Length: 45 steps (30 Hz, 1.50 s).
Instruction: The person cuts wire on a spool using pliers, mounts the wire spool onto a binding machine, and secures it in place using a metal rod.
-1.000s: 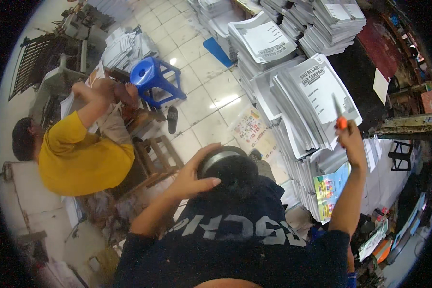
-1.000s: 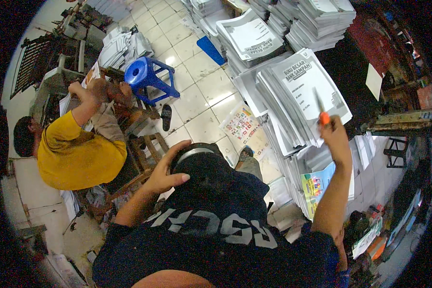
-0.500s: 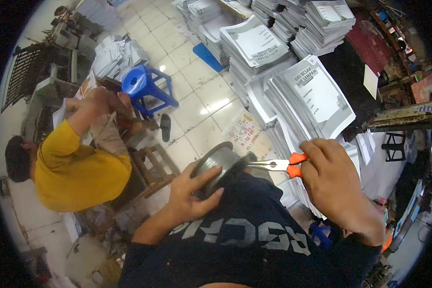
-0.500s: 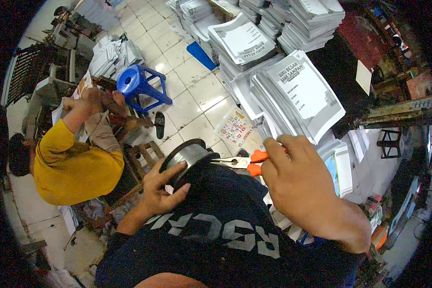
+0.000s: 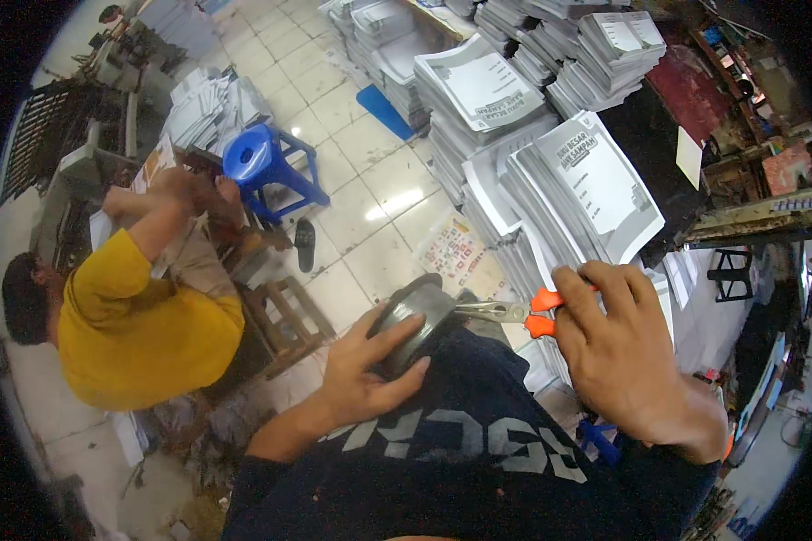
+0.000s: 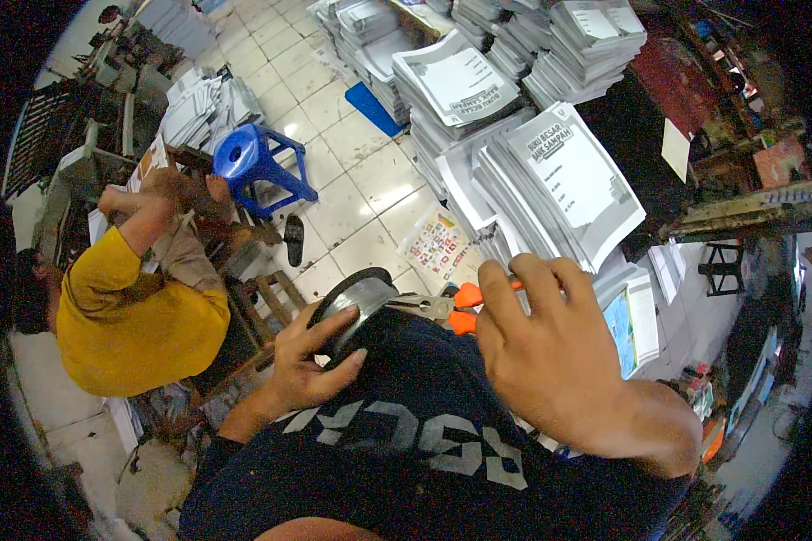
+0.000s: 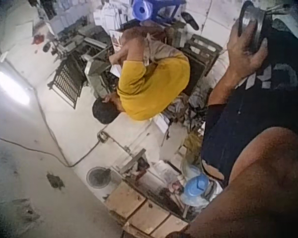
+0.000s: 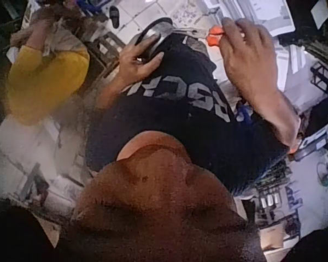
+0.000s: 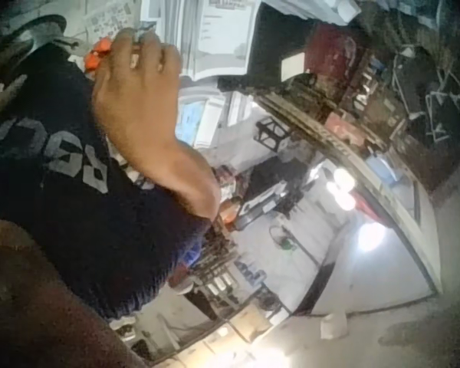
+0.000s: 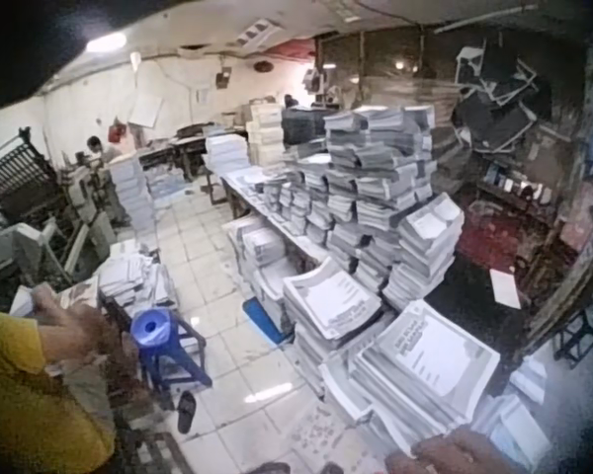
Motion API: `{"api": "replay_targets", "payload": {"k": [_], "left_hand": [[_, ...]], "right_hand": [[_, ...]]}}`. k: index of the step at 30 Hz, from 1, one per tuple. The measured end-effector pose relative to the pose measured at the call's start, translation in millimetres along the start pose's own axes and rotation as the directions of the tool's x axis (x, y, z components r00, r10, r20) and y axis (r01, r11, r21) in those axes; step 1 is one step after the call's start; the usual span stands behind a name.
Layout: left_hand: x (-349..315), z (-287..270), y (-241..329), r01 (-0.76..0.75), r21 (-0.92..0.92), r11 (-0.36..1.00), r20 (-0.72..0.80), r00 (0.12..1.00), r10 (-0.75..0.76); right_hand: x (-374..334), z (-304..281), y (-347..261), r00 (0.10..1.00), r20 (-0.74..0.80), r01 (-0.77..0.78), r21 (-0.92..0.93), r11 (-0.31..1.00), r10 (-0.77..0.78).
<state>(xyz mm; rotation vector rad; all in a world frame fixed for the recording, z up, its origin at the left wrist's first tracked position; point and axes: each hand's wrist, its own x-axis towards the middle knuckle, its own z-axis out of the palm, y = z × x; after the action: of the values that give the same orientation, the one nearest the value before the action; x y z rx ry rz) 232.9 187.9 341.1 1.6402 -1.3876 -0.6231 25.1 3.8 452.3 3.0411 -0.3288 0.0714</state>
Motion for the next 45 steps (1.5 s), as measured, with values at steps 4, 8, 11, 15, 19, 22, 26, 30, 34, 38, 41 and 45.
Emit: {"api": "replay_targets", "payload": {"k": [4, 8, 11, 15, 19, 22, 26, 30, 34, 38, 41, 45], "left_hand": [[-1, -3, 2, 0.082, -0.020, 0.996, 0.040, 0.996, -0.081], [0, -3, 2, 0.074, -0.051, 0.996, 0.043, 0.996, -0.072], [2, -1, 0, 0.046, -0.030, 0.998, 0.031, 0.998, -0.045], [3, 0, 0, 0.014, 0.013, 1.000, 0.032, 0.999, -0.014], [8, 0, 6, -0.068, 0.050, 0.996, 0.090, 0.994, 0.063], [8, -1, 4, -0.060, 0.005, 0.998, 0.044, 0.997, 0.059], [16, -14, -4, 0.038, 0.012, 0.999, 0.119, 0.992, -0.039], [24, -37, -8, -0.367, 0.062, 0.928, 0.298, 0.894, 0.334], [36, -57, 5, -0.498, 0.103, 0.861, 0.395, 0.815, 0.424], [39, -59, 12, -0.524, 0.157, 0.837, 0.425, 0.801, 0.422], [41, -55, 14, -0.509, 0.153, 0.847, 0.455, 0.797, 0.397], [41, -55, 17, -0.488, 0.139, 0.862, 0.465, 0.800, 0.378]], "right_hand": [[2, -1, -5, 1.000, 0.009, 0.000, -0.040, 0.999, 0.000], [1, 0, -8, 1.000, 0.009, -0.004, -0.039, 0.999, 0.005], [2, 2, -9, 1.000, 0.004, -0.014, -0.053, 0.998, 0.015], [5, -4, -6, 0.999, -0.019, 0.032, -0.078, 0.996, -0.034], [3, -12, -12, 0.976, 0.175, 0.135, -0.042, 0.990, -0.126], [2, -26, 6, 0.994, 0.102, 0.041, 0.026, 0.999, -0.043], [2, -26, 35, 0.903, 0.212, -0.416, 0.651, 0.635, 0.375], [-18, 35, 29, 0.919, -0.104, -0.243, 0.608, 0.756, 0.379], [-23, 30, 35, 0.997, -0.037, -0.028, 0.619, 0.785, 0.065], [-23, 34, 26, 0.996, -0.081, 0.016, 0.609, 0.793, 0.042], [-22, 36, 22, 0.995, -0.093, 0.027, 0.590, 0.807, 0.035], [-23, 38, 21, 1.000, 0.004, 0.010, 0.571, 0.821, -0.016]]}}
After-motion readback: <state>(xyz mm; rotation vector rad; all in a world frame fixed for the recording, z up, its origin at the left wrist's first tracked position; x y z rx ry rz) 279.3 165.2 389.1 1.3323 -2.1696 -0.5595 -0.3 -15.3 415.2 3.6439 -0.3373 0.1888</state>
